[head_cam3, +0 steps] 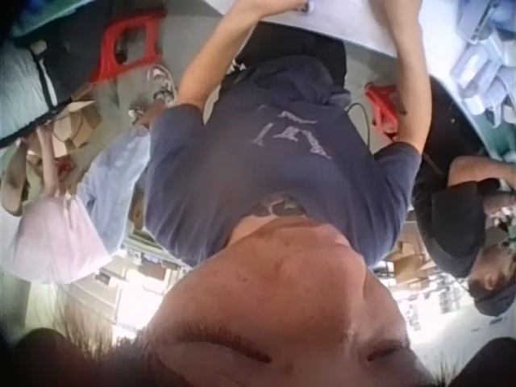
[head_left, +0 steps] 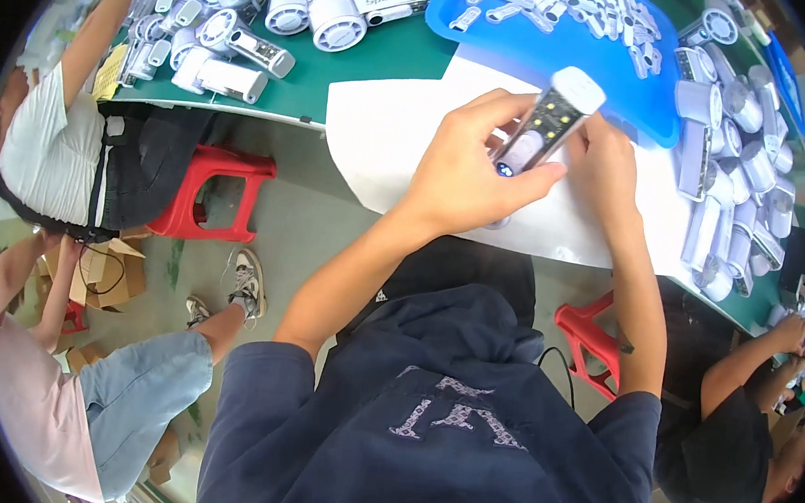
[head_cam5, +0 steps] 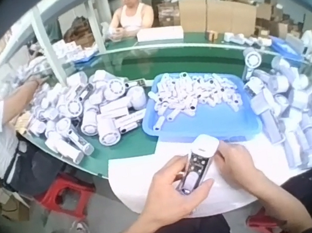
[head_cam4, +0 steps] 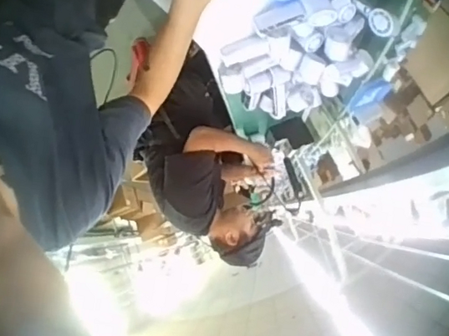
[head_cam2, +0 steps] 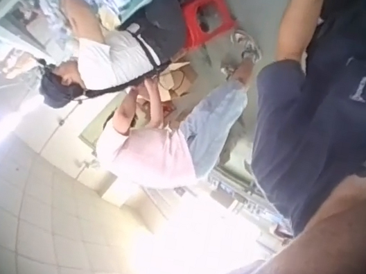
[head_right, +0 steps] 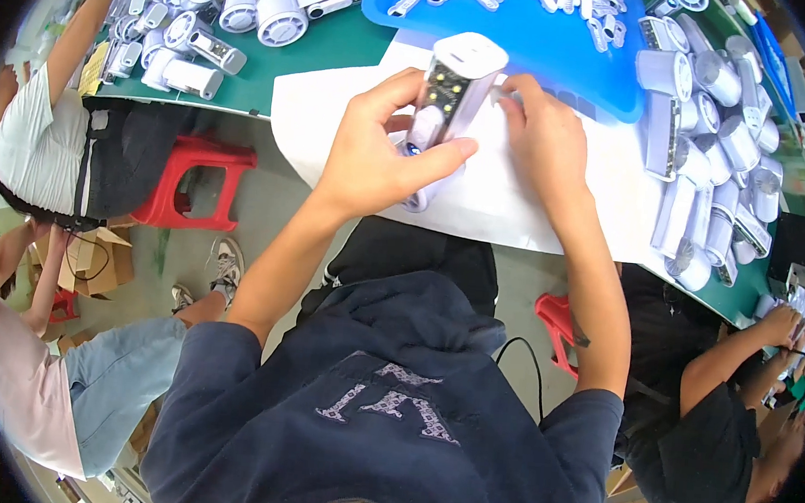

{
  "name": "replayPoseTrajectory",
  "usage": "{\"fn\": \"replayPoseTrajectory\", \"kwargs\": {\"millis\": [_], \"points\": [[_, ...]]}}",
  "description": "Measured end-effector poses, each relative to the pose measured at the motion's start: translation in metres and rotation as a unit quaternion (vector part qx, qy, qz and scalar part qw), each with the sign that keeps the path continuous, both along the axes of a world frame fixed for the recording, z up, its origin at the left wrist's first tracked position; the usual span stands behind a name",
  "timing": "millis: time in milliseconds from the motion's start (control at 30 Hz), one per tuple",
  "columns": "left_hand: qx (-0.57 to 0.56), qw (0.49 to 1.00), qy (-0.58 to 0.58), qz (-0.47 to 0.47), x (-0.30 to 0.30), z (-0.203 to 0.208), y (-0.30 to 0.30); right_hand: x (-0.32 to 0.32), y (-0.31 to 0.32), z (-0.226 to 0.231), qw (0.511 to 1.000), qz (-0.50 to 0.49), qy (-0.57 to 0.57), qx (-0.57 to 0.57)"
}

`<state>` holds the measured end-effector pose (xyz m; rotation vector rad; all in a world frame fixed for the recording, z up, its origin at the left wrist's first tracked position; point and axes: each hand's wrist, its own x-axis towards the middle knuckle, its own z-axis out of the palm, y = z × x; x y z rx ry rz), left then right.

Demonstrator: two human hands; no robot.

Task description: Assembling and inspecting portable hand fans at a factory workstation.

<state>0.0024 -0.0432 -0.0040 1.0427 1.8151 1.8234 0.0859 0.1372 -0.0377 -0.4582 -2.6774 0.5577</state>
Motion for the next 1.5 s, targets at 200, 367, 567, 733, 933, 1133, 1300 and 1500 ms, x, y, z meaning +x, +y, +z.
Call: {"fn": "replayPoseTrajectory", "kwargs": {"millis": [200,367,567,733,933,1133,1300,1500], "points": [[0.009,0.998,-0.055,0.002,0.0,-0.001,0.002,0.001,-0.003,-0.001,1.0,-0.013,0.007,-0.022],[0.06,0.994,-0.097,0.002,0.003,0.005,0.008,0.001,-0.001,-0.005,0.998,0.009,0.058,-0.022],[0.075,0.993,-0.087,-0.011,0.005,0.008,0.018,0.012,0.007,-0.002,0.959,0.023,0.193,-0.206],[0.054,0.998,0.005,-0.024,-0.001,0.005,0.026,0.029,0.004,0.03,0.943,0.059,0.257,-0.205],[0.155,0.978,0.141,-0.021,0.001,-0.005,0.047,0.056,-0.005,0.085,0.851,0.067,0.318,-0.413],[0.128,0.976,0.172,-0.043,0.003,-0.009,0.053,0.047,-0.026,0.089,0.834,0.135,0.291,-0.449],[0.16,0.973,0.167,0.008,0.005,-0.015,0.06,0.043,-0.035,0.078,0.841,0.148,0.307,-0.421],[0.137,0.972,0.189,-0.031,0.003,-0.013,0.054,0.043,-0.038,0.076,0.833,0.142,0.318,-0.43]]}}
